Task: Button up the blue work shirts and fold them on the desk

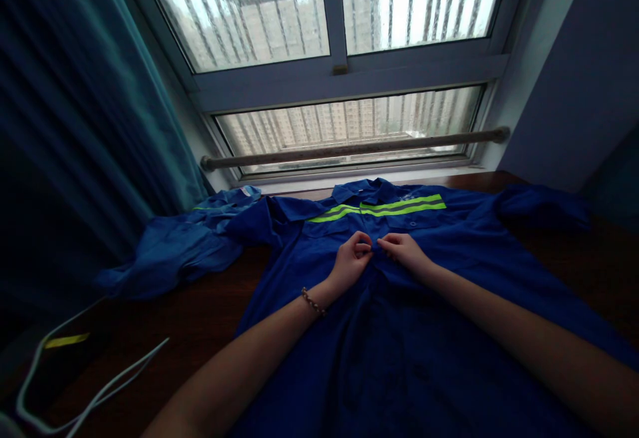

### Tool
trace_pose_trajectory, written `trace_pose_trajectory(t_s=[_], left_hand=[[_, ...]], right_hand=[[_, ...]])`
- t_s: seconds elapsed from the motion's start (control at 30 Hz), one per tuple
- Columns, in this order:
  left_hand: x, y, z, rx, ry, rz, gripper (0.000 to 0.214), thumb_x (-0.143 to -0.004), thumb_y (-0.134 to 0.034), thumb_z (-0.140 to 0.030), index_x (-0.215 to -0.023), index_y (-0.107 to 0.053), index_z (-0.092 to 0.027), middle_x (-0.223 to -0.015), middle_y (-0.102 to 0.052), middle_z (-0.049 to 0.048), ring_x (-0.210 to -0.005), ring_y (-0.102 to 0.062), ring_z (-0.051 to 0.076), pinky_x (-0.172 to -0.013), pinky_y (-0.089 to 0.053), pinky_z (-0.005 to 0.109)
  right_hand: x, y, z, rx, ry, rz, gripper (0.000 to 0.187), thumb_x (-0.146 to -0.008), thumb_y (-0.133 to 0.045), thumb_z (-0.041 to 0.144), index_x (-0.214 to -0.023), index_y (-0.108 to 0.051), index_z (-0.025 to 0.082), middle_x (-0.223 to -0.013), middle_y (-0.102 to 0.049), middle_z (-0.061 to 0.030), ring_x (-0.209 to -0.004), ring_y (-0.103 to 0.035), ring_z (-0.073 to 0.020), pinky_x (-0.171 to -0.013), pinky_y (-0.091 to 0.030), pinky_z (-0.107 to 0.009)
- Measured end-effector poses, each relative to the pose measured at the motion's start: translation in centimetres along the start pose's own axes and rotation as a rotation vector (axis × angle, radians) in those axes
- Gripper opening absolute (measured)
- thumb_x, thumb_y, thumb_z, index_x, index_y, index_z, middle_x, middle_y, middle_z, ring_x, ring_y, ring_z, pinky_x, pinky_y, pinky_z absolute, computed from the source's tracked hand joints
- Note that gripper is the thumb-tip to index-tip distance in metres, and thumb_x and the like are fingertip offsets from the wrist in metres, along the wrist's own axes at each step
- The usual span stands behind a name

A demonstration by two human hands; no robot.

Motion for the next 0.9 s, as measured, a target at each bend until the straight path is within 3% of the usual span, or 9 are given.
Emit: trace_pose_trajectory(t_s=[0.13, 0.37, 0.5, 0.6, 0.67, 0.77, 0.83, 0.9], left_hand=[[0.1, -0.1, -0.2, -0.041, -0.010, -0.012, 0.018, -0.068, -0.057, -0.020, -0.081, -0.045, -0.018, -0.064, -0.055, -0.0044, -0.049, -0.047, 0.004, -0.046, -0.032, 0.013], [-0.2, 0.0, 0.3, 0.087, 0.080, 0.011, 0.028, -0.067, -0.058, -0.025, -0.091, -0.043, -0.019, -0.068, -0.057, -0.0033, -0.042, -0.049, 0.006, -0.040, -0.036, 0.016], [-0.3, 0.0, 0.7, -0.023, 0.045, -0.001, 0.028, -0.069, -0.057, -0.025, -0.095, -0.048, -0.019, -0.071, -0.060, -0.0015, -0.046, -0.051, 0.007, -0.044, -0.038, 0.017], [-0.3, 0.2, 0.8, -0.209, 0.010, -0.042, 0.026, -0.069, -0.056, -0.022, -0.095, -0.054, -0.019, -0.072, -0.062, -0.0004, -0.058, -0.056, 0.011, -0.053, -0.041, 0.019], [-0.4, 0.3, 0.8, -0.316, -0.010, -0.060, 0.026, -0.069, -0.057, -0.020, -0.095, -0.056, -0.021, -0.073, -0.064, -0.0003, -0.065, -0.058, 0.013, -0.058, -0.041, 0.021], [-0.7, 0.5, 0.9, -0.398, -0.029, -0.073, 0.025, -0.070, -0.056, -0.020, -0.095, -0.057, -0.023, -0.077, -0.065, -0.0003, -0.072, -0.060, 0.015, -0.062, -0.041, 0.022], [-1.4, 0.8, 1.2, -0.421, -0.038, -0.086, 0.023, -0.071, -0.055, -0.020, -0.094, -0.058, -0.023, -0.079, -0.066, -0.0001, -0.075, -0.060, 0.015, -0.064, -0.042, 0.023], [-2.3, 1.1, 1.7, -0.445, -0.042, -0.104, 0.022, -0.071, -0.056, -0.020, -0.092, -0.058, -0.022, -0.079, -0.066, 0.0002, -0.076, -0.060, 0.016, -0.065, -0.042, 0.023]], right_hand=[[0.0, 0.0, 0.0, -0.033, -0.039, -0.018, 0.029, -0.067, -0.057, 0.043, -0.063, -0.055, 0.015, -0.046, -0.047, 0.0040, -0.040, -0.041, -0.0075, -0.039, -0.030, -0.019], [0.1, -0.6, -0.7, 0.006, 0.054, -0.084, 0.030, -0.072, -0.053, 0.045, -0.077, -0.055, 0.016, -0.054, -0.052, 0.0026, -0.045, -0.047, -0.0101, -0.042, -0.036, -0.021], [0.2, -0.3, -0.3, 0.247, 0.141, -0.086, 0.024, -0.079, -0.047, 0.038, -0.077, -0.056, 0.016, -0.060, -0.056, -0.0004, -0.052, -0.052, -0.0126, -0.050, -0.038, -0.023], [0.6, 0.7, 1.0, 0.586, 0.187, -0.066, 0.015, -0.079, -0.050, 0.029, -0.082, -0.057, 0.016, -0.075, -0.059, -0.0072, -0.068, -0.055, -0.0171, -0.064, -0.041, -0.028], [1.0, 1.3, 1.7, 0.832, 0.100, -0.092, 0.020, -0.075, -0.056, 0.028, -0.089, -0.057, 0.014, -0.091, -0.056, -0.0159, -0.084, -0.053, -0.0258, -0.073, -0.041, -0.039], [1.6, 1.7, 1.4, 1.015, -0.203, -0.084, 0.044, -0.074, -0.057, 0.042, -0.107, -0.053, 0.012, -0.112, -0.045, -0.0246, -0.103, -0.040, -0.0438, -0.072, -0.033, -0.061], [1.3, 1.4, 0.4, 1.027, -0.320, -0.058, 0.056, -0.077, -0.048, 0.050, -0.120, -0.045, 0.015, -0.126, -0.033, -0.0235, -0.111, -0.026, -0.0501, -0.072, -0.024, -0.069], [0.1, 1.2, -0.8, 1.027, -0.312, -0.070, 0.060, -0.080, -0.040, 0.053, -0.128, -0.036, 0.018, -0.136, -0.021, -0.0196, -0.117, -0.016, -0.0503, -0.076, -0.016, -0.072]])
Point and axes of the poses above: each hand's wrist, its own x-axis away from the middle knuckle, its own y-axis out of the back of the hand, z = x × y, the point moved 1 cm from there along -x, towards the middle knuckle
